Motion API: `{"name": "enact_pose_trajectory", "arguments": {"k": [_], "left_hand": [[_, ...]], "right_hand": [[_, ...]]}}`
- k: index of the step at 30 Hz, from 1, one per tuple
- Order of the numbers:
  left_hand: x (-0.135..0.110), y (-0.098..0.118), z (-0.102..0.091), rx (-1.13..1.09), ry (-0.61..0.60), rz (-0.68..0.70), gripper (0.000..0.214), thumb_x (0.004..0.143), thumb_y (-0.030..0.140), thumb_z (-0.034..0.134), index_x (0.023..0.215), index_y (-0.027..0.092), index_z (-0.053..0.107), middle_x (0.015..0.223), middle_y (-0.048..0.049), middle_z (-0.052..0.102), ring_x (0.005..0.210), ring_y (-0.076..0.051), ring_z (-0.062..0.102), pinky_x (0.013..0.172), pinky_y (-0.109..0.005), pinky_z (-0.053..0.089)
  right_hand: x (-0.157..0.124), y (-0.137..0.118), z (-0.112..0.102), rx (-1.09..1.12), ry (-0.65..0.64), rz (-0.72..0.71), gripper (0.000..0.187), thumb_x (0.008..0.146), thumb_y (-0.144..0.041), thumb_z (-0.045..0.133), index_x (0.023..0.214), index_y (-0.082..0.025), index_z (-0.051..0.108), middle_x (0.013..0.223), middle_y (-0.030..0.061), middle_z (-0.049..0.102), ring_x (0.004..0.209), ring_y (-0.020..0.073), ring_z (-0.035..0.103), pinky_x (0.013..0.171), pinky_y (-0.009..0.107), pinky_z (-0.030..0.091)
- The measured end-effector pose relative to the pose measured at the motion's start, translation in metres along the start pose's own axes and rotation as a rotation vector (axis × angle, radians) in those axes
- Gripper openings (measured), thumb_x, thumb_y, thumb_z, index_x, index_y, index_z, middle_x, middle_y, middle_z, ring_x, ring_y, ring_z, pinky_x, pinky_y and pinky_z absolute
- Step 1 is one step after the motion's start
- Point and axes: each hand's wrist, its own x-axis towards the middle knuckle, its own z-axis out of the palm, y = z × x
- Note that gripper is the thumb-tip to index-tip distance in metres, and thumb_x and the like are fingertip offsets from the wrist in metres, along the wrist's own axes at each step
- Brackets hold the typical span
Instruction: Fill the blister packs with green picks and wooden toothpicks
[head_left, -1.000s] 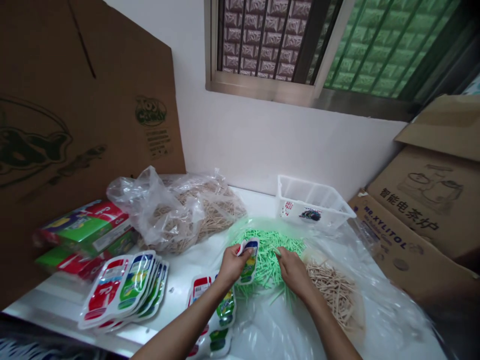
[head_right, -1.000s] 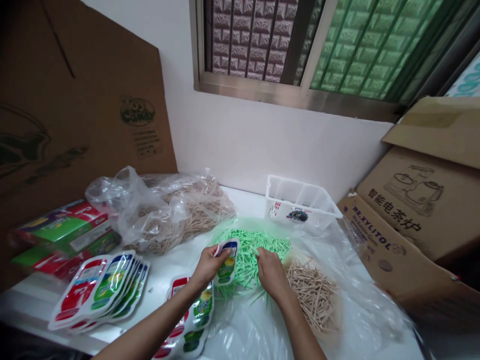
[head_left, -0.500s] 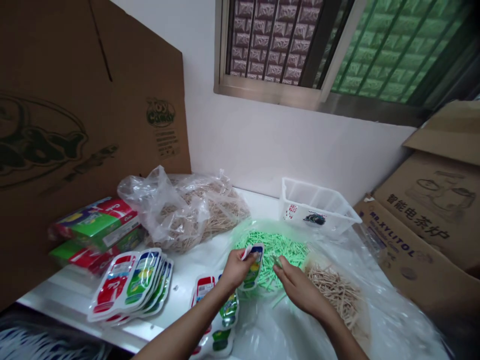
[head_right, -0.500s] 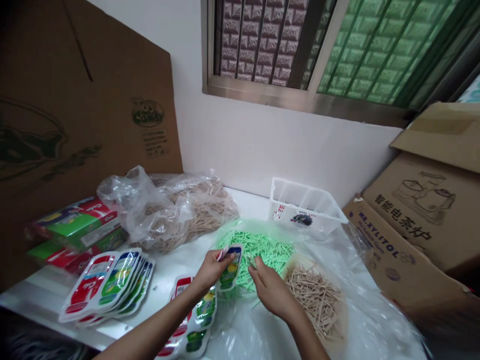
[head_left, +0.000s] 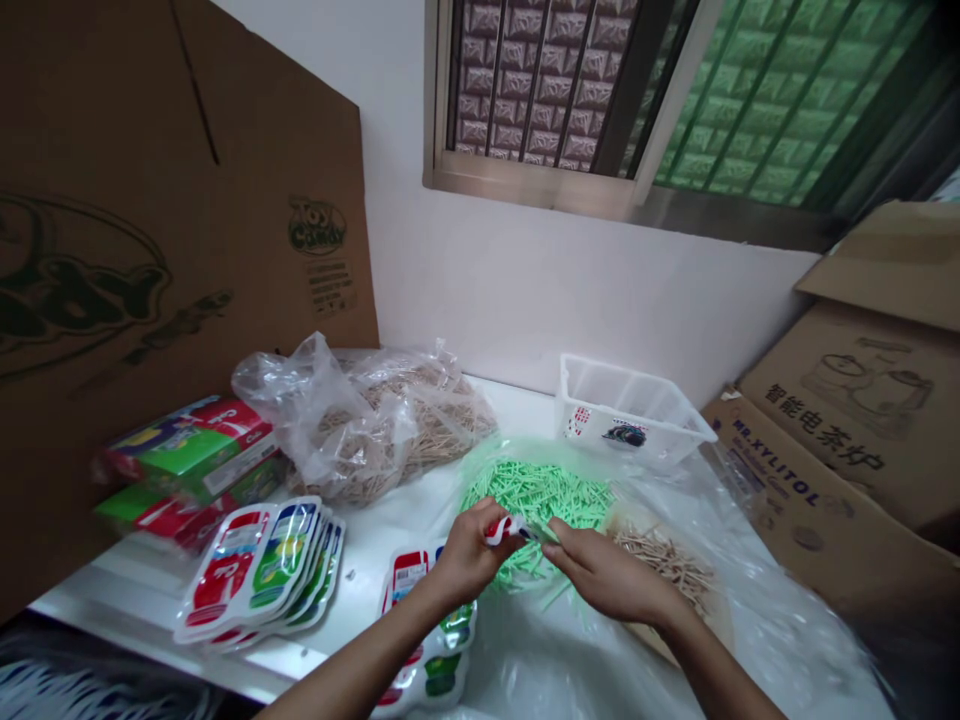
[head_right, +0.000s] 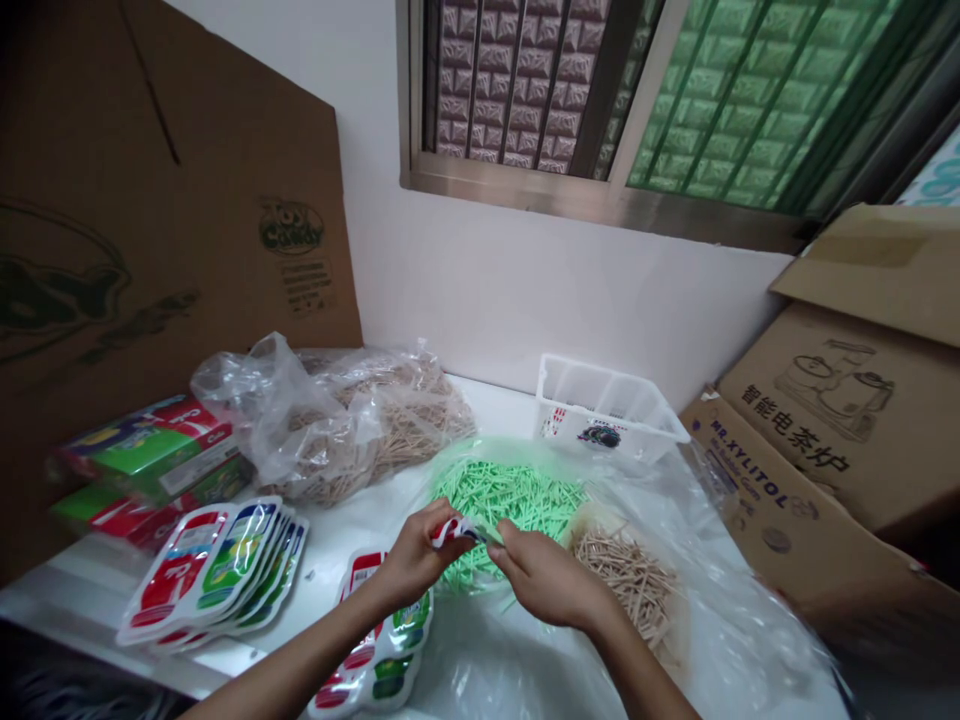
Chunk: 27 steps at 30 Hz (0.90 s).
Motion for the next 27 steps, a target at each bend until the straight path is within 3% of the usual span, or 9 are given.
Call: {"name": "enact_pose_trajectory", "arguments": {"k": [4,8,14,18,23,27], "left_hand": [[-0.001,0.000,-0.001,0.004,-0.017,0.006,0.017,0.077,0.025,0.059,0.063,0.017,0.054,0.067,0.0007,0.051,0.070,-0.015,0.049,0.062,-0.023,0.034],[-0.001,-0.001,0.000,-0.076,-0.004,-0.074,0.012,0.073,0.024,0.063,0.066,0.016,0.057,0.069,0.0008,0.052,0.068,-0.014,0.049,0.062,-0.024,0.035],[-0.002,0.001,-0.001,-0.092,-0.019,-0.056,0.021,0.080,0.031,0.056,0.067,0.016,0.059,0.068,0.0005,0.052,0.067,-0.014,0.047,0.061,-0.024,0.034],[-0.003,-0.006,0.002,-0.089,-0.071,-0.099,0.036,0.085,0.036,0.048,0.055,0.016,0.050,0.058,0.0028,0.041,0.058,-0.011,0.041,0.055,-0.023,0.030],[-0.004,-0.014,0.006,-0.198,-0.019,-0.189,0.027,0.075,0.034,0.059,0.057,0.016,0.049,0.059,0.0042,0.040,0.057,-0.011,0.040,0.053,-0.021,0.029],[-0.004,-0.008,0.005,-0.159,-0.008,-0.156,0.022,0.074,0.029,0.060,0.058,0.017,0.051,0.062,0.0032,0.046,0.061,-0.012,0.044,0.056,-0.022,0.032]], "right_hand": [[-0.002,-0.001,0.001,0.002,0.024,-0.010,0.035,0.092,-0.047,0.032,0.101,-0.022,0.055,0.092,0.0064,0.066,0.085,0.0219,0.060,0.073,0.030,0.040],[-0.003,-0.002,0.001,-0.008,0.064,-0.013,0.032,0.092,-0.044,0.031,0.096,-0.022,0.053,0.084,0.0049,0.065,0.078,0.0203,0.058,0.069,0.029,0.039],[-0.002,0.000,0.000,-0.024,0.043,-0.016,0.036,0.093,-0.045,0.029,0.104,-0.021,0.054,0.097,0.0083,0.065,0.089,0.0226,0.059,0.075,0.031,0.041],[-0.003,0.002,0.001,0.009,0.070,0.006,0.039,0.093,-0.045,0.029,0.107,-0.019,0.055,0.101,0.0098,0.065,0.092,0.0233,0.059,0.078,0.033,0.042],[-0.004,0.004,0.004,0.053,0.100,0.021,0.041,0.091,-0.048,0.032,0.108,-0.021,0.057,0.096,0.0086,0.067,0.092,0.0236,0.059,0.077,0.033,0.043],[-0.004,0.002,0.006,0.064,0.112,0.032,0.041,0.091,-0.049,0.031,0.107,-0.021,0.057,0.092,0.0081,0.067,0.088,0.0226,0.060,0.075,0.032,0.044]]}}
